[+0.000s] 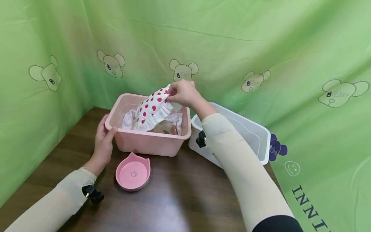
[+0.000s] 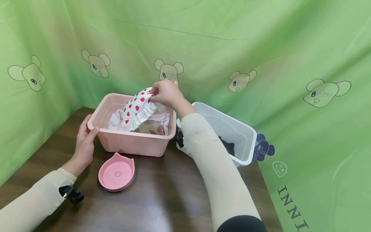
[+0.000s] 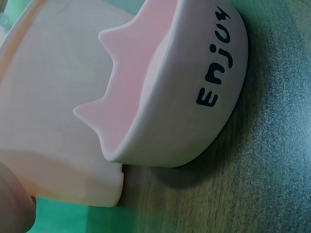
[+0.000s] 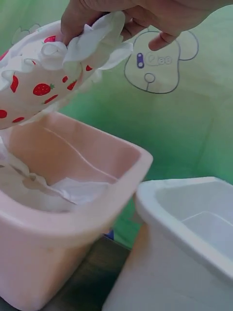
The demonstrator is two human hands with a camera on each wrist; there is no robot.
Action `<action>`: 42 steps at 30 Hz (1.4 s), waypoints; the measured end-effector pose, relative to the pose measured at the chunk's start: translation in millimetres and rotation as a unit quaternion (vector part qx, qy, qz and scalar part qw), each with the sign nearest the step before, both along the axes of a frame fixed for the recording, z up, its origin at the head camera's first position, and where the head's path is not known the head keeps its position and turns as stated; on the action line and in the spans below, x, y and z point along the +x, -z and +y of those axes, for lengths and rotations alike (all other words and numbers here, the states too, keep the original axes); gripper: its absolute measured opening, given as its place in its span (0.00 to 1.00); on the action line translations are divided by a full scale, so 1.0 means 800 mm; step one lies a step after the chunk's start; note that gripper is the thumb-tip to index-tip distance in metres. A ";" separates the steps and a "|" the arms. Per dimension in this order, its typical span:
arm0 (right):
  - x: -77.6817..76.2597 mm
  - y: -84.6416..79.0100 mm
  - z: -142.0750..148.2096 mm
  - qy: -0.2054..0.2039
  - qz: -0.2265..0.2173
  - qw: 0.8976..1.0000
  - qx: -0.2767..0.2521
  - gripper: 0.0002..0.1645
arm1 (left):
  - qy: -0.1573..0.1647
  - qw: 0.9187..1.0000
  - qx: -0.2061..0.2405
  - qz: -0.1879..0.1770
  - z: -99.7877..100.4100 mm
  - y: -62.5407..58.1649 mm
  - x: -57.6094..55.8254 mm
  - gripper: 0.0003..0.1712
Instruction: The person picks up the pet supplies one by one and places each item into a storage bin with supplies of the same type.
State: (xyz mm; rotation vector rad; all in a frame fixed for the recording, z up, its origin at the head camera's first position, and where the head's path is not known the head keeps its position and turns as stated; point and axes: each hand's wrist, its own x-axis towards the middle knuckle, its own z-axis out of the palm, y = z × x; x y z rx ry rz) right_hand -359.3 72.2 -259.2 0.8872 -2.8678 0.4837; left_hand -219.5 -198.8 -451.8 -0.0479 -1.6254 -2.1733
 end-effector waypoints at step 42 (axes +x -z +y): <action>-0.011 0.016 -0.071 -0.109 -0.082 0.977 0.163 0.20 | -0.004 1.000 0.006 -0.003 -0.012 -0.008 -0.010 0.35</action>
